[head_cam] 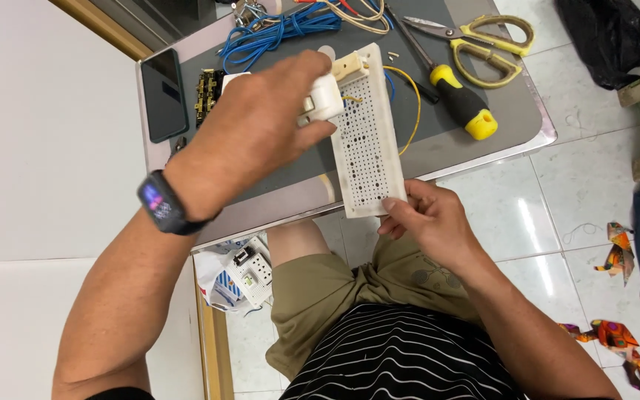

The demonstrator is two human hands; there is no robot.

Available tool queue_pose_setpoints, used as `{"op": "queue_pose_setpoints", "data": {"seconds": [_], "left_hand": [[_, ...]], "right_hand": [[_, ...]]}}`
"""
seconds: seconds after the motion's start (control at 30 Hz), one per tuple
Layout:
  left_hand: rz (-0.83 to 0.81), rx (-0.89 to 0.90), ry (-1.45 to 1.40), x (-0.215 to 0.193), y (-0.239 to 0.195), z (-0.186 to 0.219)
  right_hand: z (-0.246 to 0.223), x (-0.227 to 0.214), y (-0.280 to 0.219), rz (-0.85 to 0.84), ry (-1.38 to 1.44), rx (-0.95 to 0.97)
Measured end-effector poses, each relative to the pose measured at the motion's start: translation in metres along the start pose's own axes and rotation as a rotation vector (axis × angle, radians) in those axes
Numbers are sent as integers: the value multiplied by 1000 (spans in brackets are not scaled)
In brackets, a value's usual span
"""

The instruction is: The person assembles an electrical outlet onto a perforated board, securing it with a screwdriver. They then connect wires to a separate black electrical component, stripping and inserting them into terminals.

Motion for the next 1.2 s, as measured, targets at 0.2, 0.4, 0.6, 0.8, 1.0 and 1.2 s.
{"op": "queue_pose_setpoints", "data": {"seconds": [0.2,0.4,0.6,0.8,1.0,1.2], "left_hand": [[-3,-27,-45,-1,-5,-4],[-78,-123,-222,6,0,-3],[178,30,-135,15,-4,2],[196,-69,-175,27,-16,5],[340,-32,-161,48,-21,1],[420,-117,-318,82,-24,-5]], "right_hand": [[0,1,-1,-95,96,-72],[1,3,1,-81,49,-80],[-7,0,-2,-96,133,-120],[-7,2,-1,-138,164,-98],[-5,8,1,-196,198,-49],[11,10,8,-274,322,-225]]}}
Point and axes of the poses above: each hand's wrist, its own y-axis towards the middle knuckle, its own x-axis out of the palm, z = x × y, the point moved 4 cm from there along y, towards the middle knuckle, and after that the axes turned 6 degrees about y, right-handed, at the moved point
